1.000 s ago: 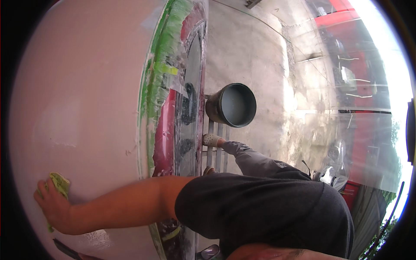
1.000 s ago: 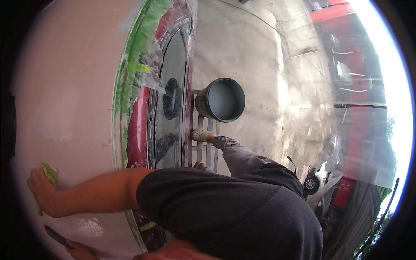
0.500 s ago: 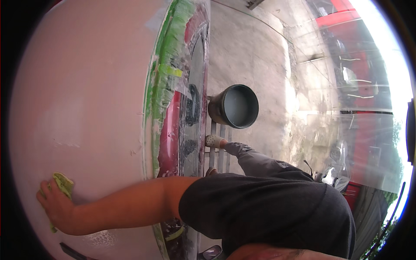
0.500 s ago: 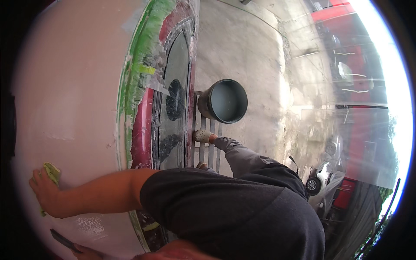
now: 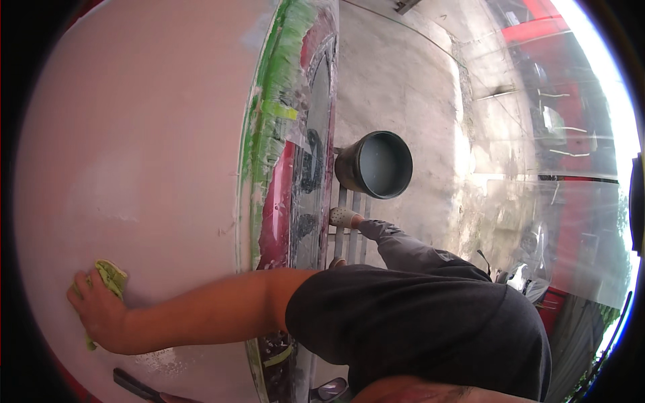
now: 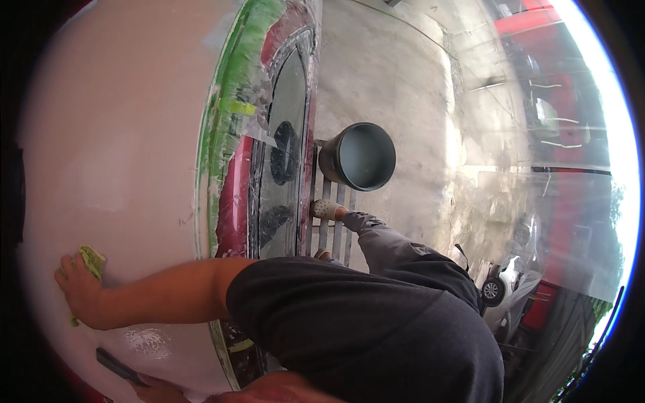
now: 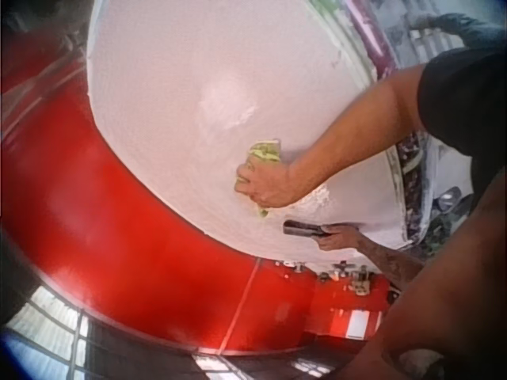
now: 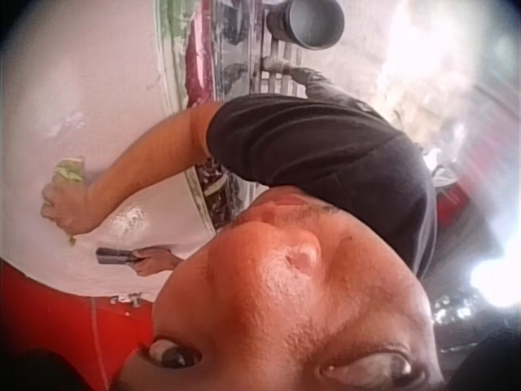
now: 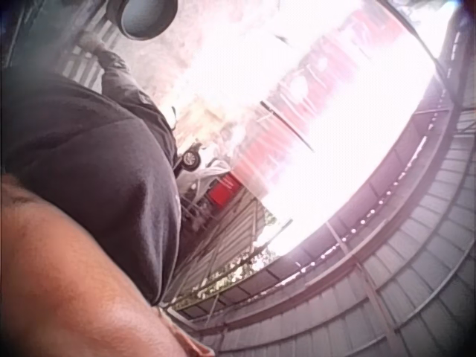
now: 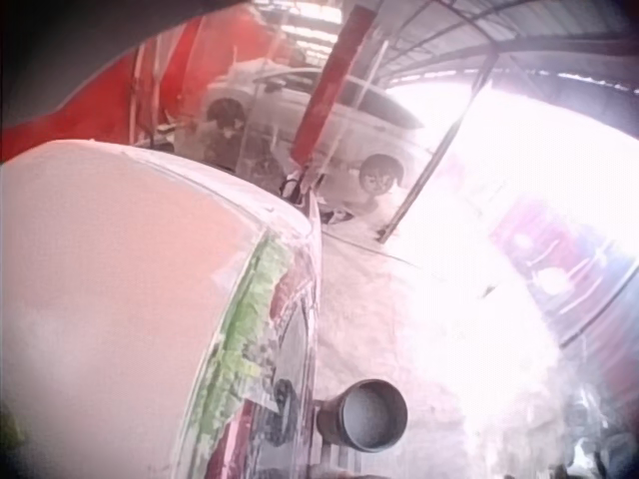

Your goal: Sanding the roof of a car using a sanding block and water for wet sanding.

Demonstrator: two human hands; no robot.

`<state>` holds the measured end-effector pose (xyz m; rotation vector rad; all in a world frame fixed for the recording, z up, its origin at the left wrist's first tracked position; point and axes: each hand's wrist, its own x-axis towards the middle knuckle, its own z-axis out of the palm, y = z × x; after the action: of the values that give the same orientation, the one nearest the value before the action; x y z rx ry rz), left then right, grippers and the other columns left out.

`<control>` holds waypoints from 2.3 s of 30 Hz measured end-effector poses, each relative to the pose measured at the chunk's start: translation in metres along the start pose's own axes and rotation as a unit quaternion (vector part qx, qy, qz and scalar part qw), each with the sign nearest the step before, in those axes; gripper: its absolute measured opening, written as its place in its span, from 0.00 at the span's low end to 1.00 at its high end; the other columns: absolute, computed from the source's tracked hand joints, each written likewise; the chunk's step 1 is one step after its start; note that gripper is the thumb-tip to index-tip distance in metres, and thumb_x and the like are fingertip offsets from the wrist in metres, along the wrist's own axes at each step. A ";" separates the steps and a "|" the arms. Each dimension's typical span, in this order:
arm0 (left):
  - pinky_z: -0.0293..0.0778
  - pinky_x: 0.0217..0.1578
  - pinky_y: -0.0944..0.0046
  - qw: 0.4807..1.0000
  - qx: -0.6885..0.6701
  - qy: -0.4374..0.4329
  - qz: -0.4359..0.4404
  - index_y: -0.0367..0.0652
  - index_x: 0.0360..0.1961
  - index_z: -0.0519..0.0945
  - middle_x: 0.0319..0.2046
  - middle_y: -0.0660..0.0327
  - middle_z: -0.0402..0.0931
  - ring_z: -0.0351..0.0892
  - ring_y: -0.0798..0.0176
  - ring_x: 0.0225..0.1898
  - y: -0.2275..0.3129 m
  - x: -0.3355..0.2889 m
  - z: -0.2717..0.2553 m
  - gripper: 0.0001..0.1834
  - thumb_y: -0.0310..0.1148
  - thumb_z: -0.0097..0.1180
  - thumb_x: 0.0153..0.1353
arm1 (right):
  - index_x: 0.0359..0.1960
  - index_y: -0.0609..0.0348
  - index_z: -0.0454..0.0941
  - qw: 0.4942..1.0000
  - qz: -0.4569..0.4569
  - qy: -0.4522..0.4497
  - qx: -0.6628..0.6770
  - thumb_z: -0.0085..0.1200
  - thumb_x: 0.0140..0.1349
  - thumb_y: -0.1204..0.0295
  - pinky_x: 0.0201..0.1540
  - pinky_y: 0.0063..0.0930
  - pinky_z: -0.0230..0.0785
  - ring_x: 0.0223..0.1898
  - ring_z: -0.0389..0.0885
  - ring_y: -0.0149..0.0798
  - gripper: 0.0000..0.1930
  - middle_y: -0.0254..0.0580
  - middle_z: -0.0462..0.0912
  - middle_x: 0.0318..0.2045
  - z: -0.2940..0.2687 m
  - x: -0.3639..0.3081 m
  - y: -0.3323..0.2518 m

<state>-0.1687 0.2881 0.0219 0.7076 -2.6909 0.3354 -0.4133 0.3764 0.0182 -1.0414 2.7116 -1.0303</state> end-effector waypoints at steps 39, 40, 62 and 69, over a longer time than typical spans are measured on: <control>0.67 0.49 0.47 0.976 -0.082 -0.028 -0.199 0.37 0.64 0.70 0.50 0.43 0.69 0.68 0.42 0.48 0.076 -0.138 -0.020 0.33 0.38 0.62 0.59 | 0.52 0.53 0.80 0.988 -0.054 0.027 -0.143 0.53 0.62 0.51 0.56 0.51 0.68 0.57 0.70 0.58 0.24 0.57 0.70 0.58 -0.045 -0.017 0.032; 0.68 0.49 0.47 0.979 -0.072 -0.017 -0.191 0.36 0.63 0.71 0.50 0.43 0.69 0.69 0.41 0.48 0.068 -0.138 -0.019 0.32 0.38 0.62 0.59 | 0.58 0.46 0.78 0.985 -0.052 0.016 -0.161 0.49 0.62 0.42 0.59 0.52 0.65 0.62 0.69 0.57 0.29 0.56 0.69 0.62 -0.041 -0.005 0.051; 0.69 0.49 0.48 0.947 0.006 0.020 -0.321 0.36 0.59 0.75 0.48 0.44 0.73 0.70 0.41 0.49 -0.090 -0.164 -0.013 0.29 0.44 0.58 0.63 | 0.64 0.41 0.73 0.985 -0.087 -0.016 -0.147 0.46 0.62 0.40 0.66 0.47 0.60 0.62 0.70 0.60 0.33 0.62 0.67 0.63 -0.039 0.011 0.063; 0.69 0.49 0.48 0.950 -0.017 0.025 -0.311 0.36 0.61 0.74 0.48 0.42 0.73 0.71 0.41 0.48 -0.008 -0.167 -0.008 0.29 0.39 0.62 0.60 | 0.65 0.43 0.71 0.984 -0.062 -0.018 -0.168 0.48 0.59 0.37 0.66 0.49 0.60 0.64 0.69 0.59 0.36 0.61 0.66 0.64 -0.035 0.009 0.061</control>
<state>-0.0260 0.3562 -0.0331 1.4479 -2.2611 0.1382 -0.4648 0.4243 0.0098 -1.2774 2.8862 -0.5667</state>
